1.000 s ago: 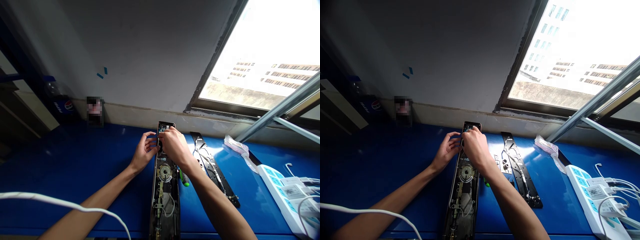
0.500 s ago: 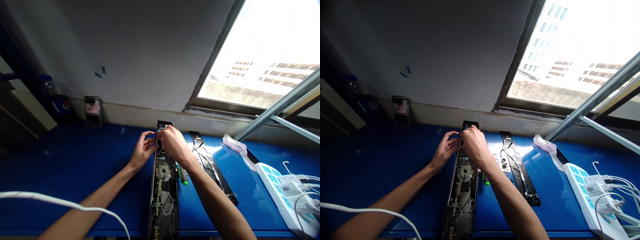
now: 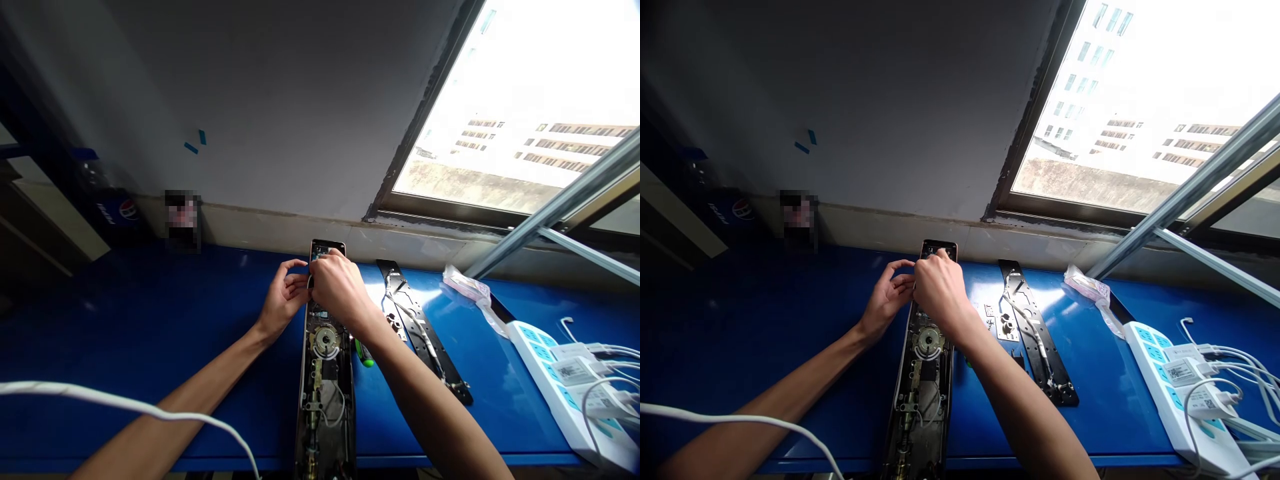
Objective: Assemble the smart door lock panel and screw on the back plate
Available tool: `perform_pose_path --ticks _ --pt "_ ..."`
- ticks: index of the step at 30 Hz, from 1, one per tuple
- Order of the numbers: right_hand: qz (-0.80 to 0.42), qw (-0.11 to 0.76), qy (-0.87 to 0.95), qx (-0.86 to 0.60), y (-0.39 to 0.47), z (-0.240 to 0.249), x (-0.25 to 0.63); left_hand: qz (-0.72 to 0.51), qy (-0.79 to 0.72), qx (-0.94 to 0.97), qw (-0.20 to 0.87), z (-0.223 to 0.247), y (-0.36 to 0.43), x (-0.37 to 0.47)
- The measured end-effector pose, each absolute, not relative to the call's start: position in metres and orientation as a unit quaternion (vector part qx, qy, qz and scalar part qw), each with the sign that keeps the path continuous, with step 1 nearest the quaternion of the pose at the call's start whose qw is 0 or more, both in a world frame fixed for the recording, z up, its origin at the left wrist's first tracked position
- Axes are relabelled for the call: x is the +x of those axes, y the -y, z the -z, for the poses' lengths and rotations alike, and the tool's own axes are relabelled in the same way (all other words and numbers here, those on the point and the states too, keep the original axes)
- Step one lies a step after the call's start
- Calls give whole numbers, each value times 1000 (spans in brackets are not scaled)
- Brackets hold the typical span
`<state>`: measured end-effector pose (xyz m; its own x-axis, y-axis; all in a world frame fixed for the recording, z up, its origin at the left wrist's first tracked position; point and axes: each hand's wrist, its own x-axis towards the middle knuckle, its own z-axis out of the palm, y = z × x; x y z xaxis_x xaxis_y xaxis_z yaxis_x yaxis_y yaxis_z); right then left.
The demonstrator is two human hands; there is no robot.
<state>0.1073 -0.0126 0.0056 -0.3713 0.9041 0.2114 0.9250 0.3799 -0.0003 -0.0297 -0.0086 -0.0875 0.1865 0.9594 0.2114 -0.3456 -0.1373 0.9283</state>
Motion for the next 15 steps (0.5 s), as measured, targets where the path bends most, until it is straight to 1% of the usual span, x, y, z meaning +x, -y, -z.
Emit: perform_pose_path --ticks 15 --pt "79 95 828 -547 17 2 113 -563 -286 525 571 89 9 -26"
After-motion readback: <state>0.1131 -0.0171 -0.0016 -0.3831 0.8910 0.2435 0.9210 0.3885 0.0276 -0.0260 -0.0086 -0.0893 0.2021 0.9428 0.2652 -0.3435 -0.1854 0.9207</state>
